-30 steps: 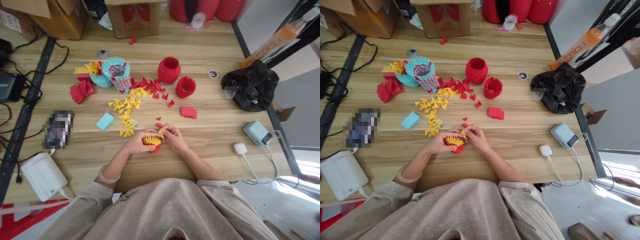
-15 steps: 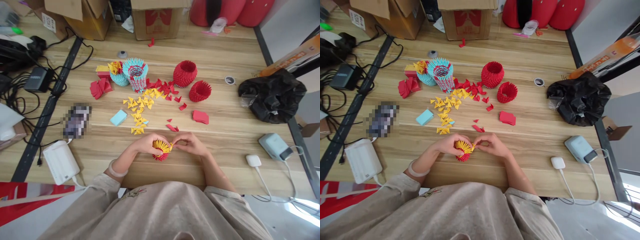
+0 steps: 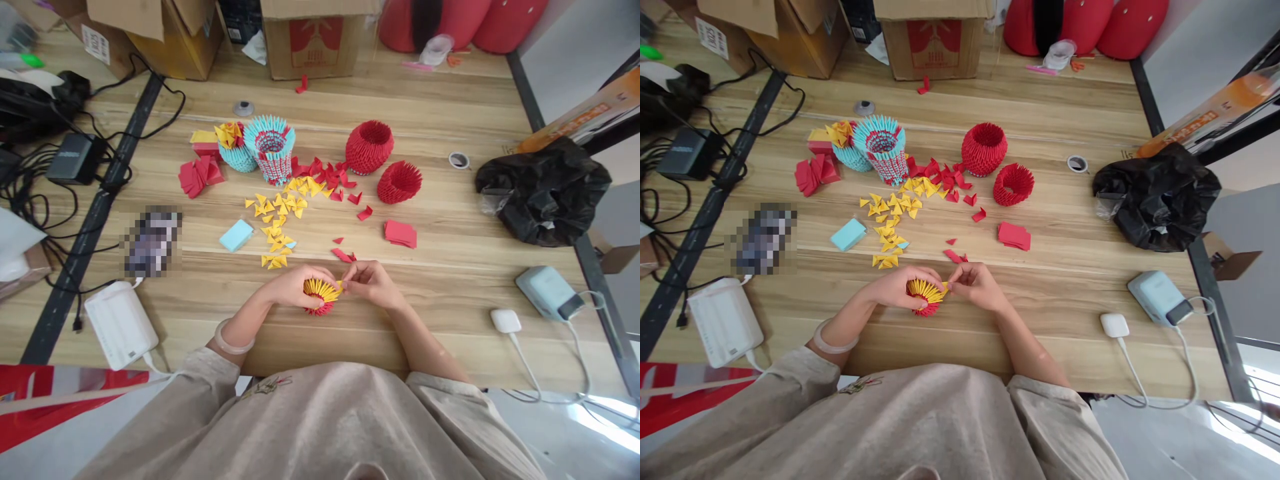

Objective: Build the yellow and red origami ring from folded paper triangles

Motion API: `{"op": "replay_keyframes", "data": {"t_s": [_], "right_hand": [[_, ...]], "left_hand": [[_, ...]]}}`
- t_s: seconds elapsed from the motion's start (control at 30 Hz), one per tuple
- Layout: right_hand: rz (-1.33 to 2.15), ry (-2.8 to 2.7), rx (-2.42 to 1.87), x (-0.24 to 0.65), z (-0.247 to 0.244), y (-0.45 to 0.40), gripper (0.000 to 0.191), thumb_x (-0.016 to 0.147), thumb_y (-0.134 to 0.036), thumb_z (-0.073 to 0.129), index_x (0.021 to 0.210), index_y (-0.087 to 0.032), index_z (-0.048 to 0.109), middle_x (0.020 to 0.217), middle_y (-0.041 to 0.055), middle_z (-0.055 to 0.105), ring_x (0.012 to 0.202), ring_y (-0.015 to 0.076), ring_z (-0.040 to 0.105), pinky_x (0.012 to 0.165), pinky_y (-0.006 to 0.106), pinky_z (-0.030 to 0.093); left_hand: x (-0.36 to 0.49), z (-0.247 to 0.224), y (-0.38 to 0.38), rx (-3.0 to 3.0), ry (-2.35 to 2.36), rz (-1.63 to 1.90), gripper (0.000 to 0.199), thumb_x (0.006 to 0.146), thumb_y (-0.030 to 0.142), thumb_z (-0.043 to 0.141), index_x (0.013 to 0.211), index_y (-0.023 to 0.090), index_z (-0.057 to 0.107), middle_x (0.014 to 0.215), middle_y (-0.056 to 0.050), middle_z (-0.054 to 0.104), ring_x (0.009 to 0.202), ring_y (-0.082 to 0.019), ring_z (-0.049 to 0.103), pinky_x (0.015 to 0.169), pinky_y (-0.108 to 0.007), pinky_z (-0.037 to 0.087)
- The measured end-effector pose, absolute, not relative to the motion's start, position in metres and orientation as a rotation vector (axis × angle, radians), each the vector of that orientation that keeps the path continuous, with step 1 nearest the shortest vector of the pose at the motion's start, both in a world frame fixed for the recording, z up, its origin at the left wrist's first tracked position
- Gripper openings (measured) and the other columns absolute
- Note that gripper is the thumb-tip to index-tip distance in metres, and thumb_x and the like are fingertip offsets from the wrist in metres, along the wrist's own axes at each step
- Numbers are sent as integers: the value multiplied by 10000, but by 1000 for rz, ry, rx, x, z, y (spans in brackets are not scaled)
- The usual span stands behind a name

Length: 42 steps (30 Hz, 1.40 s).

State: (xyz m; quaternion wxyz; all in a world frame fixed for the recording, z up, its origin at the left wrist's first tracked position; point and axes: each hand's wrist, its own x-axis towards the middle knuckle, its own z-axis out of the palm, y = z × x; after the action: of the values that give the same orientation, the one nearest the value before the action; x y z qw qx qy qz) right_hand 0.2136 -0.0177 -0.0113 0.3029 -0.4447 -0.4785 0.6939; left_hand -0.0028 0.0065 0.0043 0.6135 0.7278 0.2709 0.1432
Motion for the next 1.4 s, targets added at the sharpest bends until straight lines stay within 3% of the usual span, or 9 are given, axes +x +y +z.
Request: {"op": "replay_keyframes", "data": {"t_s": [0.27,0.37,0.63,0.83,1.03,1.23,1.4], "right_hand": [[1552,-1014,-1229,201,-16,-18,248,608,-331,788,657,-180,597,564,-9,600,485,114,570,514,246,433],[1544,-974,-1251,200,-15,-18,275,600,-356,793,617,-180,582,539,-13,592,470,113,571,516,252,449],[1537,-1002,-1198,201,-14,-18,294,619,-396,777,627,-173,585,566,0,624,498,122,592,548,270,477],[1206,-1123,-1245,198,-18,-23,219,673,-375,739,740,-196,632,721,22,649,684,153,620,687,325,513],[904,-1524,-1164,200,-18,-25,157,798,-354,617,697,-255,683,791,54,694,816,211,624,860,435,480],[937,-1531,-1142,197,-17,-23,140,786,-352,638,710,-247,691,824,67,690,844,212,616,884,437,468],[1251,-1223,-1119,195,-16,-21,149,691,-328,734,698,-209,644,764,40,660,835,184,620,876,396,483]], "left_hand": [[-3,2,7,1695,677,394,405,688,173,648,1093,167,641,1086,-69,641,994,-200,601,902,-305,445],[-2,3,6,1754,655,355,373,694,196,656,1067,196,668,1185,-75,584,1084,-216,568,973,-327,411],[1,6,7,1800,722,328,520,718,169,621,1231,237,572,1274,-69,563,1189,-232,521,1034,-384,384],[0,6,7,1752,793,303,551,713,209,650,1255,226,551,1321,-75,553,1231,-245,501,1055,-405,374],[-3,-2,6,1677,815,351,617,699,248,680,1288,193,504,1338,-96,536,1252,-260,480,1076,-421,349],[-1,-2,4,1547,762,420,571,710,252,682,1211,183,418,1259,-126,585,1175,-231,538,994,-367,401],[1,0,2,1574,784,340,487,733,225,642,1140,192,377,1259,-144,578,1188,-226,520,982,-380,375]]}}
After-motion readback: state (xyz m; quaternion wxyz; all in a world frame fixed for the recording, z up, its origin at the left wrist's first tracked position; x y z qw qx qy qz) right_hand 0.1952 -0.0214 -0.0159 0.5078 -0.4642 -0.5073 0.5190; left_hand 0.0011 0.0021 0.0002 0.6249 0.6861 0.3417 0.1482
